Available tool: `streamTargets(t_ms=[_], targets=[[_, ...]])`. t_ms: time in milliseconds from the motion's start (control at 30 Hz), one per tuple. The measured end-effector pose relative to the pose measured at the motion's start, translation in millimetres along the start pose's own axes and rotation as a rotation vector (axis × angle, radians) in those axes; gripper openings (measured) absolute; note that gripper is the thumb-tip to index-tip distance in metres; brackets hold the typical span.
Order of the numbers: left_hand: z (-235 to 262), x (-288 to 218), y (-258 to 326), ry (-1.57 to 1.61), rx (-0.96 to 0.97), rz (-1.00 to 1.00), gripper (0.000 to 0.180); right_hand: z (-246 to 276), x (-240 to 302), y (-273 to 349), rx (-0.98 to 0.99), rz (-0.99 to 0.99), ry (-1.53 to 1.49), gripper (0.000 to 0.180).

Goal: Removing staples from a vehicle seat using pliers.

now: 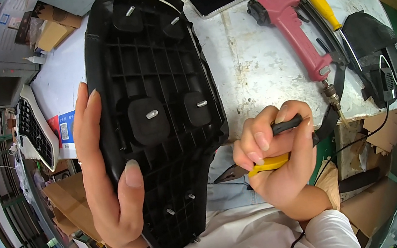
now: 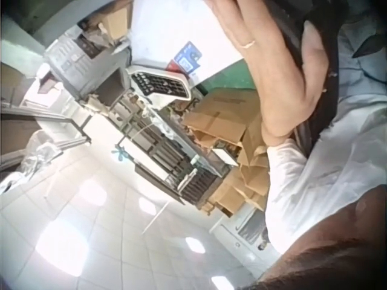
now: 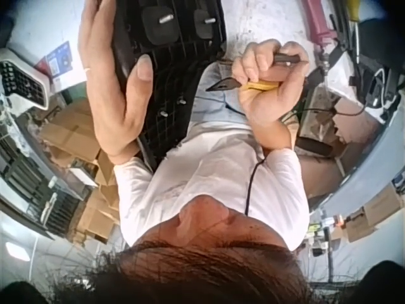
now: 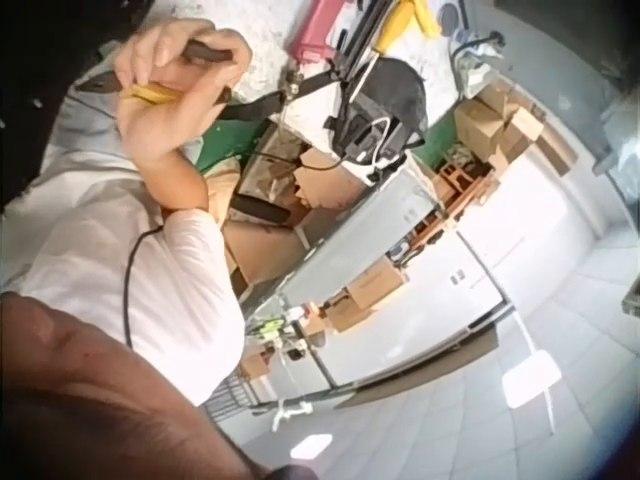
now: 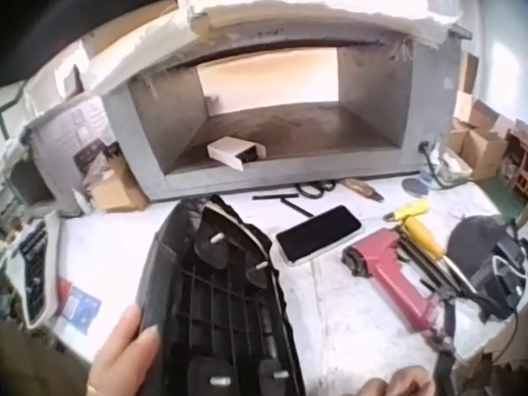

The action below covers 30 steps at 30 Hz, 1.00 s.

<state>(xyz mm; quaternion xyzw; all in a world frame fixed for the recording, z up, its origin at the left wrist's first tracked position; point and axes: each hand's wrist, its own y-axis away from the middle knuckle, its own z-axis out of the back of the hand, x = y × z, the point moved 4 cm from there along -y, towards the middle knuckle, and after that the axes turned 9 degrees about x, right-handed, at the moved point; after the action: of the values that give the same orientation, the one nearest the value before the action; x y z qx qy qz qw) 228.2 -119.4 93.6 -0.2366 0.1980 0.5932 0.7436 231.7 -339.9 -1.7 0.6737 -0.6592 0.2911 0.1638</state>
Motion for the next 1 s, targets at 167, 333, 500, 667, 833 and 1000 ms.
streamTargets(t_ms=[167,333,500,667,833,1000], targets=[[-2,1,0,0.057,-0.026,0.022,0.081,13,-10,18,0.066,0.02,0.04,0.027],[-4,0,-1,0.114,-0.049,0.033,0.082,23,-28,43,0.151,0.197,0.336,0.054],[-7,-4,-2,0.112,-0.059,0.018,0.078,15,-28,40,0.128,0.388,0.128,0.05],[-4,-9,-3,0.074,-0.042,-0.001,0.075,3,-35,20,0.163,0.361,0.186,0.044],[-4,-6,-2,0.069,-0.029,-0.018,0.075,0,-34,17,0.146,0.385,0.11,0.045],[-2,-5,-3,0.032,0.001,-0.029,0.076,5,-28,23,0.16,0.341,0.057,0.045]])
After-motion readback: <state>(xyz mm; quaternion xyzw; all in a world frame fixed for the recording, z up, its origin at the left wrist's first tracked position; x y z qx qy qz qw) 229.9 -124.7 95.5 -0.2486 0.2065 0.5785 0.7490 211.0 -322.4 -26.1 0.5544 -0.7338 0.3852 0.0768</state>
